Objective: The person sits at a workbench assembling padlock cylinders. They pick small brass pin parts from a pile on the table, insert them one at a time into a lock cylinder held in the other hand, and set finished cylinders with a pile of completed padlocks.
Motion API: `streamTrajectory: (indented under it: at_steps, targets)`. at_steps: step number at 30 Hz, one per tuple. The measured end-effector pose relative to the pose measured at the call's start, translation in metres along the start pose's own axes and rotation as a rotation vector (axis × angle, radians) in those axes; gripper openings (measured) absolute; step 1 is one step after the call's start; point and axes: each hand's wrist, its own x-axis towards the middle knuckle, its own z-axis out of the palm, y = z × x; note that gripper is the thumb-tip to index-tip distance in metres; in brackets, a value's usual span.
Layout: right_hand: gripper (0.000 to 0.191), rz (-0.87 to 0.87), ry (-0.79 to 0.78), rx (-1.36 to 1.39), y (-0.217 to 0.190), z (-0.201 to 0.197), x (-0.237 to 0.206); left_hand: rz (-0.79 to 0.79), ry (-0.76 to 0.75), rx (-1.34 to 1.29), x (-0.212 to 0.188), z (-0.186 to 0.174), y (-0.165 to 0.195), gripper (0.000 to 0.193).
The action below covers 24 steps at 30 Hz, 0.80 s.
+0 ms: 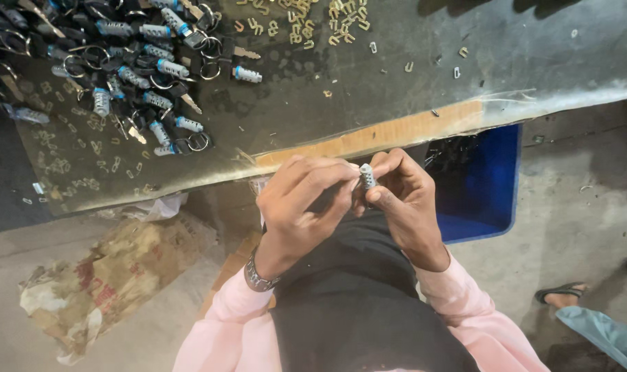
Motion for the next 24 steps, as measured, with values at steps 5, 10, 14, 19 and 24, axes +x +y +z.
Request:
streamTrajectory:
  at_steps: [5, 10, 14, 19, 24]
  targets:
    - [0.019, -0.009, 0.015, -0.044, -0.002, 0.001, 0.001, 0.072, -0.029, 0.021, 0.000, -0.001, -0.002, 0.026]
    - [0.017, -0.072, 0.030, -0.223, -0.011, 0.001, 0.001, -0.148, -0.127, -0.170, 0.004, -0.002, -0.004, 0.023]
    - [0.019, -0.062, -0.037, -0.338, -0.031, 0.001, 0.000, -0.308, -0.331, -0.546, 0.014, -0.008, -0.012, 0.024]
    - [0.043, -0.270, -0.046, -0.961, -0.068, -0.010, 0.003, -0.172, -0.272, -0.666, 0.011, -0.004, -0.018, 0.021]
    - [0.035, -0.709, 0.541, -1.623, -0.107, -0.069, 0.076, -0.236, -0.214, -0.652, -0.005, 0.002, -0.026, 0.022]
